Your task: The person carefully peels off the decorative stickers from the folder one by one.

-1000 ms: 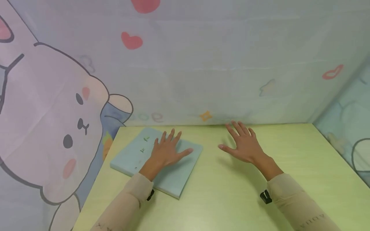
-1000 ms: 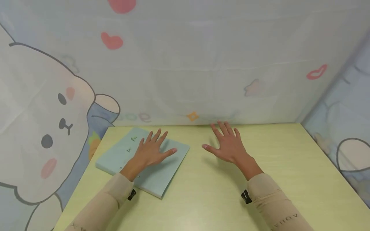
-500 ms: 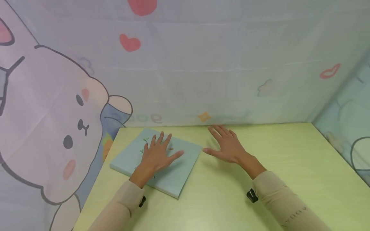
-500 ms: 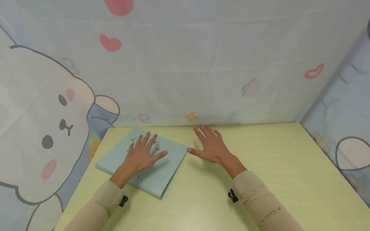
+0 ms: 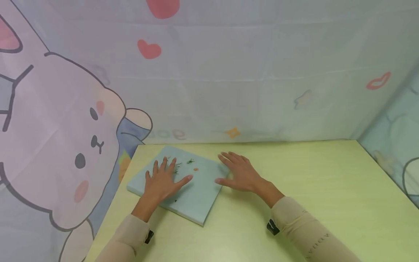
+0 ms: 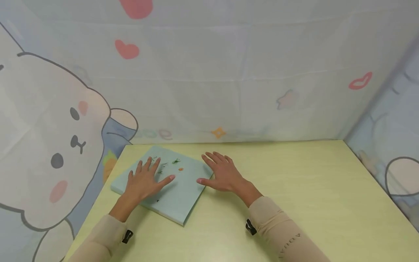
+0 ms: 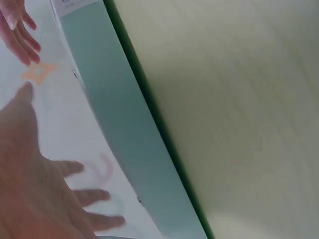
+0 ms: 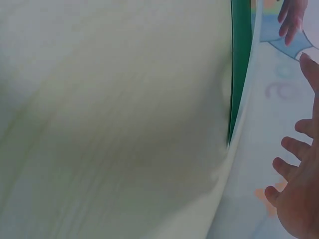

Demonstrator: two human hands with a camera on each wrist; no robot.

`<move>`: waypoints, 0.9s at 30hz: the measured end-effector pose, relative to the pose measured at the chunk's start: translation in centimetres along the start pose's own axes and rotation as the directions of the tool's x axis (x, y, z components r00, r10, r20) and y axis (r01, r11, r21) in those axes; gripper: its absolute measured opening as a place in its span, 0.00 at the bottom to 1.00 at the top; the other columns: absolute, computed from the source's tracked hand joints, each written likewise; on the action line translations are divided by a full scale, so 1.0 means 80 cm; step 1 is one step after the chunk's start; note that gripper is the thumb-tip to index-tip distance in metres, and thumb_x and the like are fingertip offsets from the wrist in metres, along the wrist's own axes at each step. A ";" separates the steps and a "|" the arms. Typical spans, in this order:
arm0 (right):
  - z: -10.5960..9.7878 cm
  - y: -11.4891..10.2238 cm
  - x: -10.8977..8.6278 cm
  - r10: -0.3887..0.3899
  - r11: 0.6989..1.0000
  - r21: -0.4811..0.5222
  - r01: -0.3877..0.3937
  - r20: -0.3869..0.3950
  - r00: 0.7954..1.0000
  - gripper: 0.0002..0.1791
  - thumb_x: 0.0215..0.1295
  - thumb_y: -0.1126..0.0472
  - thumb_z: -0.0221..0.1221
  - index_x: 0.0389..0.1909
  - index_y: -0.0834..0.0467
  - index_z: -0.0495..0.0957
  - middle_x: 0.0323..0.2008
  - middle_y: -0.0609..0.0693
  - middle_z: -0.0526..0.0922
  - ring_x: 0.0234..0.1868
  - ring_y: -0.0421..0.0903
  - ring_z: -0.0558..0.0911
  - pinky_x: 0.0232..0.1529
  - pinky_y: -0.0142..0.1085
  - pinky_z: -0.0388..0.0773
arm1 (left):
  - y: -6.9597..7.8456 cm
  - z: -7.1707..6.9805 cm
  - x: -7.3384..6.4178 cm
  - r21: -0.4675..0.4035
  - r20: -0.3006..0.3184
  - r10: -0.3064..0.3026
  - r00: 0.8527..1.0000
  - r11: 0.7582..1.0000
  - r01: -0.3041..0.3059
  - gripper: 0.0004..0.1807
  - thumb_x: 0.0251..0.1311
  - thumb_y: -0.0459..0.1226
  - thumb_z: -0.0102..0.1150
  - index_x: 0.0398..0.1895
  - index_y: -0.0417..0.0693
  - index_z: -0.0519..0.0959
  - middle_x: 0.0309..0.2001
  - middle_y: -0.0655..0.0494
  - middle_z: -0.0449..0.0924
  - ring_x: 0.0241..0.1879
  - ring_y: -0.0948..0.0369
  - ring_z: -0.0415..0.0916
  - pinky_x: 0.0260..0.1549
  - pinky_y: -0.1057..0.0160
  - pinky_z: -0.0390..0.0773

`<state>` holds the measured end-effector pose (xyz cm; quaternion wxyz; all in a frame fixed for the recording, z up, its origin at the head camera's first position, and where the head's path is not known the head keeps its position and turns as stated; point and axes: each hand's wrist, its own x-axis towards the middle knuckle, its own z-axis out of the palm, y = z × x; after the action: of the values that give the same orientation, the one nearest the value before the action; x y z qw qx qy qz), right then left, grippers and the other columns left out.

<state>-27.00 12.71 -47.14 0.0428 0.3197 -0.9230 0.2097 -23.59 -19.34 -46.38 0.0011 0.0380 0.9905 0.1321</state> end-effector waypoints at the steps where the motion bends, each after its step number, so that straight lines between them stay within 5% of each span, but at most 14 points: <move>1: 0.002 -0.003 0.002 -0.009 1.000 0.004 0.009 0.008 1.000 0.50 0.70 0.32 0.61 0.84 0.55 0.59 0.82 0.56 0.60 0.82 0.62 0.57 0.75 0.67 0.54 | 0.000 -0.001 -0.003 0.008 0.000 -0.016 1.000 1.000 0.016 0.62 0.61 0.81 0.43 0.88 0.51 0.51 0.85 0.35 0.44 0.82 0.30 0.39 0.69 0.20 0.45; 8: 0.018 -0.016 0.011 -0.047 0.999 0.030 0.044 0.091 0.995 0.48 0.72 0.35 0.61 0.83 0.57 0.61 0.81 0.57 0.62 0.81 0.61 0.61 0.75 0.63 0.59 | 0.002 -0.004 -0.019 0.061 0.030 -0.122 0.992 0.991 0.120 0.67 0.56 0.83 0.47 0.87 0.48 0.52 0.83 0.30 0.44 0.81 0.27 0.37 0.67 0.17 0.46; 18: 0.027 -0.018 0.007 -0.096 0.995 0.041 0.090 0.177 0.980 0.44 0.75 0.38 0.60 0.81 0.61 0.63 0.79 0.61 0.65 0.78 0.61 0.67 0.75 0.55 0.65 | 0.004 0.001 -0.030 0.078 0.147 -0.189 0.971 0.981 0.179 0.73 0.49 0.82 0.58 0.86 0.42 0.52 0.81 0.22 0.43 0.76 0.18 0.36 0.61 0.12 0.49; 27: 0.026 -0.018 0.003 -0.083 0.997 0.025 0.079 0.210 0.974 0.44 0.75 0.37 0.60 0.81 0.60 0.63 0.80 0.60 0.64 0.78 0.61 0.66 0.74 0.57 0.66 | 0.004 0.006 -0.030 0.081 0.161 -0.198 0.967 0.979 0.187 0.72 0.50 0.82 0.58 0.86 0.43 0.52 0.82 0.24 0.42 0.77 0.19 0.34 0.61 0.12 0.48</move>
<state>-26.20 10.70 -48.50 -0.0495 0.3778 -0.9068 0.1804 -21.16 -19.09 -46.75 0.0964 -0.0471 0.9896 0.0955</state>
